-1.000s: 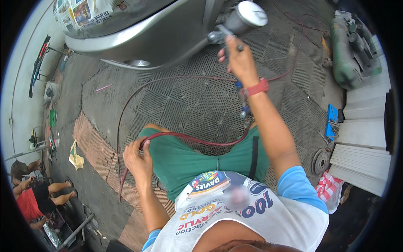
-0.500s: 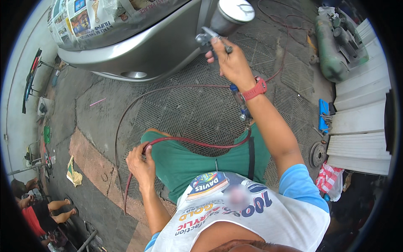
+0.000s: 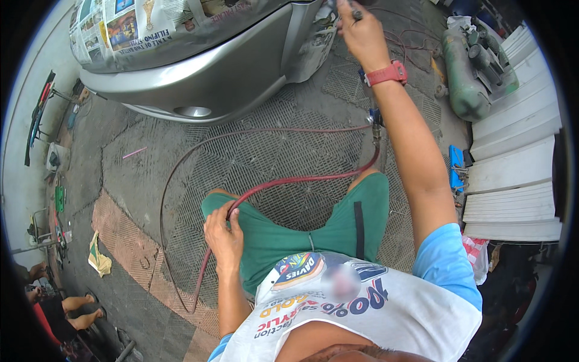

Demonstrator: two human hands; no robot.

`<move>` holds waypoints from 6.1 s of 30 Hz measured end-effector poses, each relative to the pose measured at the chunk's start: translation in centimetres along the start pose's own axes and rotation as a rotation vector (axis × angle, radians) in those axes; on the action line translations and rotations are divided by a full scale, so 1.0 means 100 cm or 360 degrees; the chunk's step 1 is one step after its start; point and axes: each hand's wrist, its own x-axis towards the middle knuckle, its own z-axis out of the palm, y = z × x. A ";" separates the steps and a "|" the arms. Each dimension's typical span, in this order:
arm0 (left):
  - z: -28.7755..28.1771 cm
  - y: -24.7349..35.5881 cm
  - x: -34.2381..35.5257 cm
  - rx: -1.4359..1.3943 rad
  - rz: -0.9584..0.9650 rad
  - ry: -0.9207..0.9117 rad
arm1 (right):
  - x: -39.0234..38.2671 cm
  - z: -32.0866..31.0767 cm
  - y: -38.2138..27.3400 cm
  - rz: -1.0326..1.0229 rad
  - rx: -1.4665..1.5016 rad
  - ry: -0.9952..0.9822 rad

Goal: The person wipes a car bumper with a cloth, then uses a spray gun to apply paint to the bumper. The person moves around the bumper to cover different areas and later walks through the garage.

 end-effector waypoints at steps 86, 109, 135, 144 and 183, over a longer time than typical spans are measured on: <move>0.198 0.345 0.119 0.0957 0.0127 -0.0206 | 0.054 -0.007 0.310 -0.0127 0.1495 -0.0077; 0.111 0.208 0.126 0.1135 -0.0841 -0.0086 | -0.107 0.125 0.349 0.1901 0.1754 -0.1085; 0.097 0.180 0.106 0.0775 -0.0881 0.0068 | 0.024 0.055 0.327 0.1398 0.2404 -0.0889; 0.144 0.216 0.123 0.0957 -0.0730 -0.0381 | -0.093 0.126 0.336 0.1877 0.1767 -0.1134; 0.308 0.238 0.270 0.0969 -0.0204 -0.1259 | 0.058 -0.026 0.300 0.0505 0.0894 -0.0756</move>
